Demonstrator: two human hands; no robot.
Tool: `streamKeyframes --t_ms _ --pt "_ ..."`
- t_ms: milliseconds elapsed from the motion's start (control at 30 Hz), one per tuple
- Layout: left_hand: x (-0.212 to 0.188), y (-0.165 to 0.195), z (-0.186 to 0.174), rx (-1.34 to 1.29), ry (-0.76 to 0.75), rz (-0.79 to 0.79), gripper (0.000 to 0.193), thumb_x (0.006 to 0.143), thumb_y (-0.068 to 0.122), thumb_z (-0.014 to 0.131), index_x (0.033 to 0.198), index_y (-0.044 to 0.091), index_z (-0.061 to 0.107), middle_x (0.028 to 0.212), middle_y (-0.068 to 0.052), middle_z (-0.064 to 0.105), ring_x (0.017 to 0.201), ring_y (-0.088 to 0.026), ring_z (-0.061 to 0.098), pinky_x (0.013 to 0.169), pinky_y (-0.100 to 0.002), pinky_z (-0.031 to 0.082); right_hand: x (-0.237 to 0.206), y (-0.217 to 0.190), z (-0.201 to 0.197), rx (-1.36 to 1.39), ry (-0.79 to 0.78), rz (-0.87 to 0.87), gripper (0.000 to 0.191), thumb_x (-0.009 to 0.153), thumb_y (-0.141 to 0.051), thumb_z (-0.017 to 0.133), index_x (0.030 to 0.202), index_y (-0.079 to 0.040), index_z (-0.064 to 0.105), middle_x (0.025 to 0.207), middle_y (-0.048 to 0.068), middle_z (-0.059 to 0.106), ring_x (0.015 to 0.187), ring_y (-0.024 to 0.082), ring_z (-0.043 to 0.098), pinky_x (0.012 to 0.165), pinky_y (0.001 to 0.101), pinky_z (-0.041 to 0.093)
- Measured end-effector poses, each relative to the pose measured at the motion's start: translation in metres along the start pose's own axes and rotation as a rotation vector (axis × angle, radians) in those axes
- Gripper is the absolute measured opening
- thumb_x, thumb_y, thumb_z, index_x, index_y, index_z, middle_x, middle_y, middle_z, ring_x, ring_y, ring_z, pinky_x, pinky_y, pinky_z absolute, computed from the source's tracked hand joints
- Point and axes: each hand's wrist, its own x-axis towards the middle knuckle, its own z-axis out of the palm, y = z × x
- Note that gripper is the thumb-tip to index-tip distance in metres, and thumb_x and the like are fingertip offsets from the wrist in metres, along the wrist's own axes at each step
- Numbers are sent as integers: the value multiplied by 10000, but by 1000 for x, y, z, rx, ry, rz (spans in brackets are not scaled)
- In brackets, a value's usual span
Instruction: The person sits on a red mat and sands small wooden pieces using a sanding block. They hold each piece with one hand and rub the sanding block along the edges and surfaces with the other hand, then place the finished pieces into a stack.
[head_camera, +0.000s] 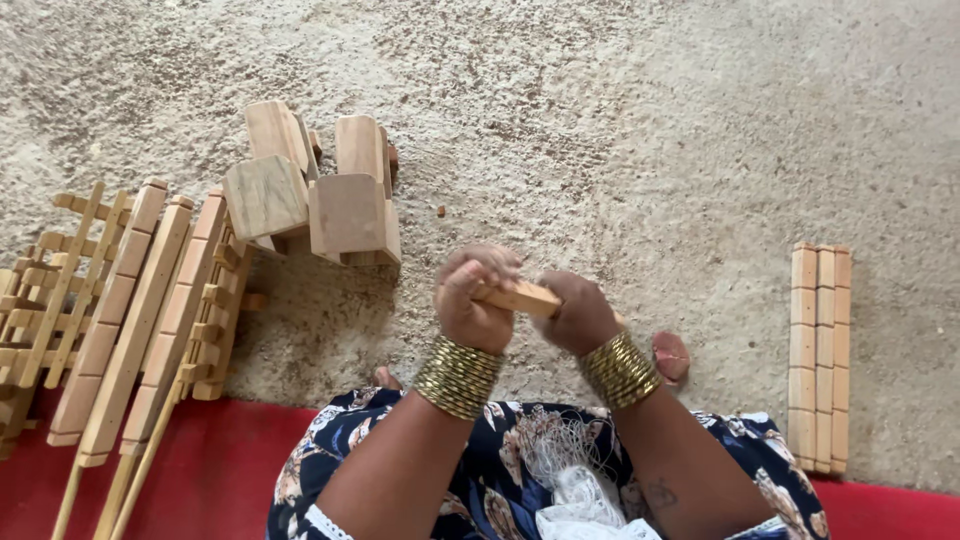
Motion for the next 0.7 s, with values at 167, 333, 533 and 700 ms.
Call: streamKeyframes --t_ms 167,333,533,700 --pt "8 24 5 38 -111 112 219 874 212 583 686 99 572 663 -45 587 733 -202 570 877 -400 494 21 71 -5 -196 77 -78 135 774 -127 787 811 -75 668 777 122 675 697 284 670 672 398 585" --pt "6 25 9 195 -151 102 210 838 205 586 675 72 589 662 -58 599 696 -201 570 859 -410 505 27 54 7 33 145 -228 183 731 -72 776 843 -64 632 807 112 675 729 255 680 678 368 600" --pt "-9 15 12 241 -281 60 178 818 125 581 651 65 596 667 -67 617 681 -177 576 797 -368 514 15 -41 13 176 413 -438 195 873 -156 801 934 -80 632 863 45 676 786 170 682 667 306 587" --pt "-5 16 18 313 -212 41 263 981 137 563 724 116 619 771 -30 655 753 -139 615 790 -315 550 20 -23 8 115 239 -146 132 859 -163 781 854 -120 657 786 40 698 690 174 699 608 327 603"
